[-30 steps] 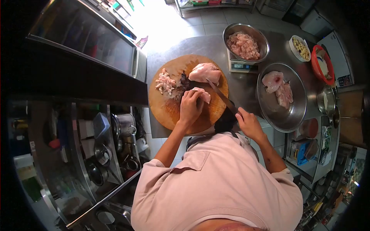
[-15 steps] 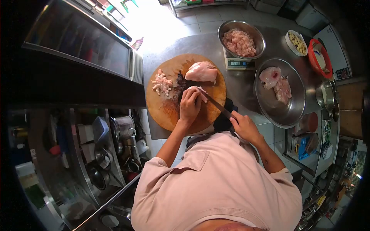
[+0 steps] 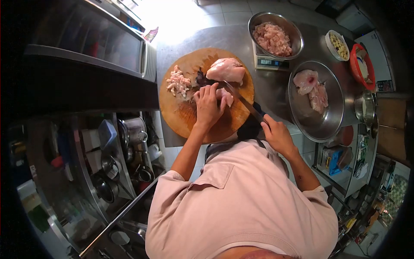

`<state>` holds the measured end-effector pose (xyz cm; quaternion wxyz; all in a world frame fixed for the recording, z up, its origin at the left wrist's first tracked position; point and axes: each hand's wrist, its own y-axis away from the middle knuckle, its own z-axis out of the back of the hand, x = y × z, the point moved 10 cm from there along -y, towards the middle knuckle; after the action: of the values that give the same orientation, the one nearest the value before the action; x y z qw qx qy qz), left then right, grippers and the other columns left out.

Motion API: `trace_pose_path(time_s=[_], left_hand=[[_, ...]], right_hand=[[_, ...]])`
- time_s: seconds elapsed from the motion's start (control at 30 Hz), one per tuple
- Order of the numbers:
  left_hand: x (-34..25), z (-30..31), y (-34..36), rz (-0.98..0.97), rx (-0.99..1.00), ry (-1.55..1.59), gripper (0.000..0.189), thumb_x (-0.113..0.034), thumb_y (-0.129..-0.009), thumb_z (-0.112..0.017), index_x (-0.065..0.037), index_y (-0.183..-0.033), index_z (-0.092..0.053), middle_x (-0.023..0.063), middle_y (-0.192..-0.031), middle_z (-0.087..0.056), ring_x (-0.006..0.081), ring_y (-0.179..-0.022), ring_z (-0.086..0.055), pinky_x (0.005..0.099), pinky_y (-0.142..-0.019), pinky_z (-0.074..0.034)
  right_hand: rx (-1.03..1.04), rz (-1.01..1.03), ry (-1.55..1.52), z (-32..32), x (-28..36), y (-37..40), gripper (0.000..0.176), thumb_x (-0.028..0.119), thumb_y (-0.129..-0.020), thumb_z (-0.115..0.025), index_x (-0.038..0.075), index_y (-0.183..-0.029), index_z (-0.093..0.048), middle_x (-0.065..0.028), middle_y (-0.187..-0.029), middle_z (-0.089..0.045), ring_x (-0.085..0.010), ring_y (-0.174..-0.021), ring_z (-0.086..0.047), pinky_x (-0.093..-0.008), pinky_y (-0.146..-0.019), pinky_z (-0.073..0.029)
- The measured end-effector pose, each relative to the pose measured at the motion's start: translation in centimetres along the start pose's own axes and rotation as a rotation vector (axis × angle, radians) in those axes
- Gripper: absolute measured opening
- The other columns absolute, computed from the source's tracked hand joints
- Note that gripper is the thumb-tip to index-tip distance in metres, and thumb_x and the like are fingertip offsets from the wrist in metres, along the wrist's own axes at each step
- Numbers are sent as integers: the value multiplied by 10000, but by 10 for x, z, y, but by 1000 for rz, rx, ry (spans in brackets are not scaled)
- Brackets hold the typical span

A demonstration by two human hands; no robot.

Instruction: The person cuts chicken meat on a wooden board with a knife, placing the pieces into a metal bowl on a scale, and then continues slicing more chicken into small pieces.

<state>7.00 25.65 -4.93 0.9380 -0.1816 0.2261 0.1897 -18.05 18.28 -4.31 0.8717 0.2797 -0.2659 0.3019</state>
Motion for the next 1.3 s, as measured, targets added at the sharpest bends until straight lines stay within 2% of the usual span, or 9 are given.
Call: trace_pose_path(time_s=[0.23,0.37,0.53,0.67,0.77,0.87,0.93,1.03,1.3], left_hand=[[8,-11,15,63,61,182,245,-109,-854,-842,-55,-1003,-654,151,-1010,-683,365,-916,-633,475,-823,-525],[-2,-7,17,116,171,193,226,-76,-908,-788,-25,-1030,-603,140,-935,-666,385,-907,-657,443,-798,-539],[-19,3,13,204,286,819,227,-74,-975,-743,-8,-1079,-554,169,-968,-720,390,-865,-734,379,-741,-575],[-15,5,13,167,425,808,278,-55,-938,-756,-19,-1157,-587,158,-967,-716,374,-888,-734,411,-772,-585],[7,16,19,83,231,157,340,-43,-892,-787,1,-1197,-643,161,-1127,-696,376,-1013,-687,468,-866,-575],[7,34,27,115,-13,33,276,-27,-858,-772,-28,-1113,-667,154,-1087,-641,401,-1047,-631,487,-929,-527],[4,27,37,105,-14,139,259,-14,-848,-763,-29,-1096,-692,147,-1107,-669,387,-1062,-644,479,-935,-533],[-34,18,55,-172,-79,220,207,-50,-871,-753,-42,-1077,-739,131,-1167,-719,354,-1146,-665,473,-991,-536],[-30,3,69,-80,-205,204,254,-90,-879,-776,-46,-1128,-755,125,-1217,-724,356,-1178,-671,475,-1032,-536]], right_hand=[[-23,26,-99,5,-2,-3,202,242,-1088,-592,42,-1116,-606,-292,-842,-696,-556,-864,-669,-637,-757,-491],[-47,38,-122,9,3,-4,197,233,-1084,-602,38,-1106,-610,-292,-822,-683,-550,-854,-668,-626,-742,-484],[-36,52,-132,13,7,-4,196,231,-1083,-608,36,-1100,-610,-286,-806,-676,-547,-842,-663,-613,-733,-482],[-1,51,-140,10,9,-3,200,234,-1083,-610,35,-1091,-604,-286,-811,-678,-546,-841,-664,-615,-729,-481],[36,72,-131,5,11,-2,197,242,-1087,-600,45,-1089,-593,-287,-817,-684,-551,-847,-666,-622,-734,-488],[66,79,-117,-3,8,7,188,245,-1088,-591,58,-1092,-581,-286,-835,-697,-558,-862,-667,-635,-745,-496],[148,32,-54,-9,5,14,181,253,-1088,-583,72,-1097,-573,-281,-856,-711,-558,-869,-673,-651,-762,-504],[164,39,45,-10,4,20,175,252,-1084,-580,79,-1102,-567,-272,-866,-719,-548,-868,-684,-656,-759,-510],[161,94,214,6,4,31,148,218,-1065,-593,81,-1114,-565,-243,-879,-721,-515,-853,-693,-629,-738,-520]])
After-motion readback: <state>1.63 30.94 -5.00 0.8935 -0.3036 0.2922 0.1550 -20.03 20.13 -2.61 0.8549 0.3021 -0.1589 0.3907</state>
